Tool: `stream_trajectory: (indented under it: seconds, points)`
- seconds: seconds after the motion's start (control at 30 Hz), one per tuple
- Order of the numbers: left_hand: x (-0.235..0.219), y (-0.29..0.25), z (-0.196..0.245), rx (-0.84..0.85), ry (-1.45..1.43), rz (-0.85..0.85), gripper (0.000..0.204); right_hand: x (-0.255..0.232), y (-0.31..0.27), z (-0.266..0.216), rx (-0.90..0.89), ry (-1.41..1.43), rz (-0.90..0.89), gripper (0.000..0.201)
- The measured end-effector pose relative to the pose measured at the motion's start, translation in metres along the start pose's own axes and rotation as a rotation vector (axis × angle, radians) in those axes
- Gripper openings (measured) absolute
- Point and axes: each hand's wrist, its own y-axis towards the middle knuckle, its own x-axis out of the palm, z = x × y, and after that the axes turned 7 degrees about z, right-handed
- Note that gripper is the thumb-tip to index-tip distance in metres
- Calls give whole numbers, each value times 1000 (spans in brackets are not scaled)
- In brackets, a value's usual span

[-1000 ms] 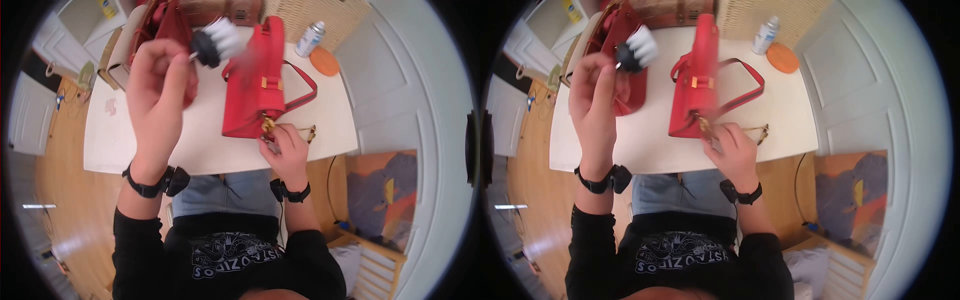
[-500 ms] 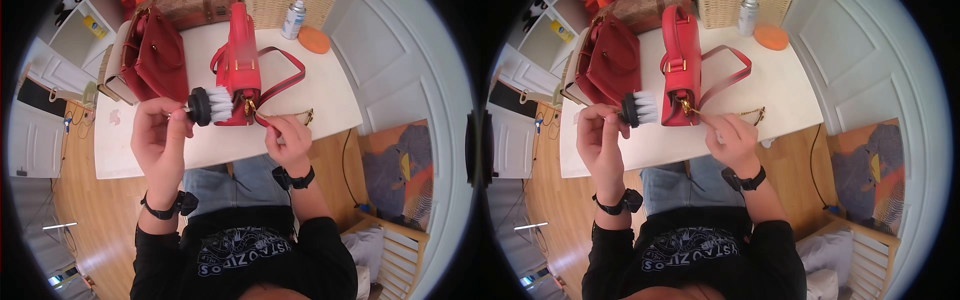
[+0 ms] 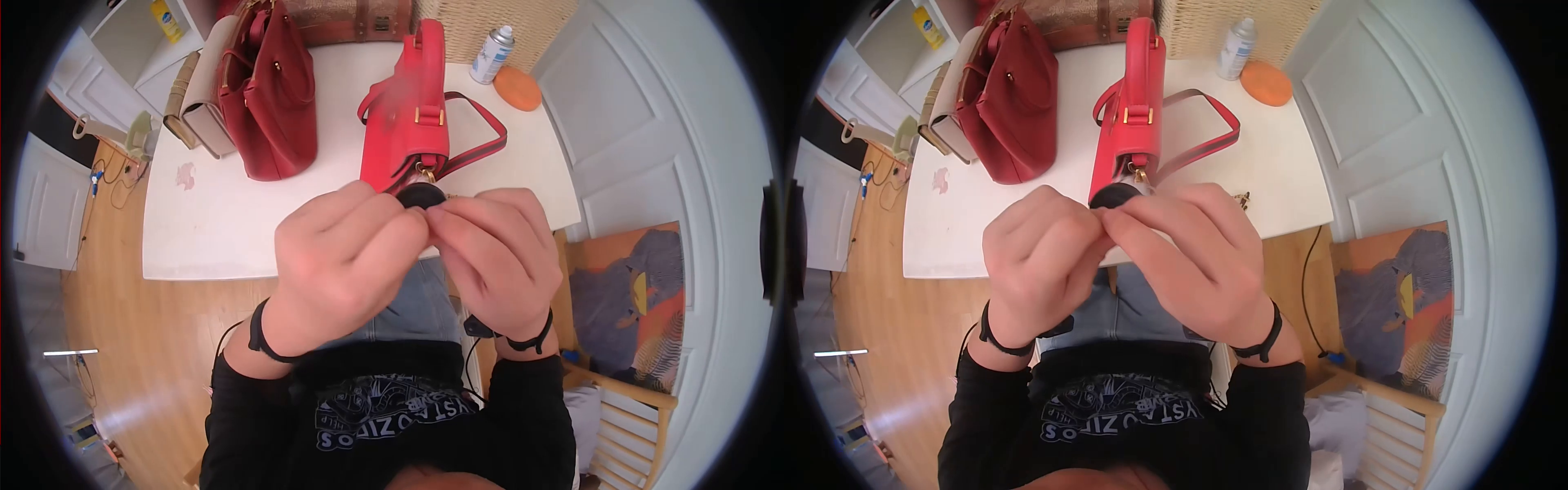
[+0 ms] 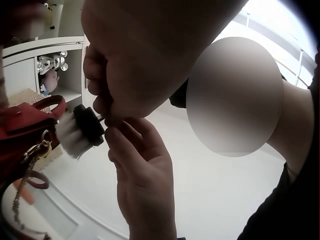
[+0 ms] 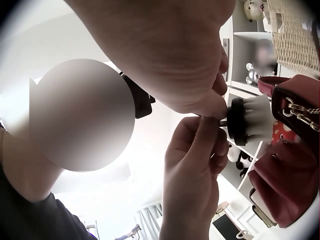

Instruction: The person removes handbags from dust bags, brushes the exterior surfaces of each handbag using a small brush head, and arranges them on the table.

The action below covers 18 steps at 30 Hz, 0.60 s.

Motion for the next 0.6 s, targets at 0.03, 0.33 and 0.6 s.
stream_trajectory:
  seconds: [0.03,0.33,0.6]
  points:
    - [-2,2,0,-9,0,8,25,0,0,-2,33,38,-16,46]
    - [16,11,3,-8,-224,76,29,-15,16,-6,152,-84,-6,35]
    - [29,-26,-22,-352,16,93,20,-4,52,95,467,217,167,15]
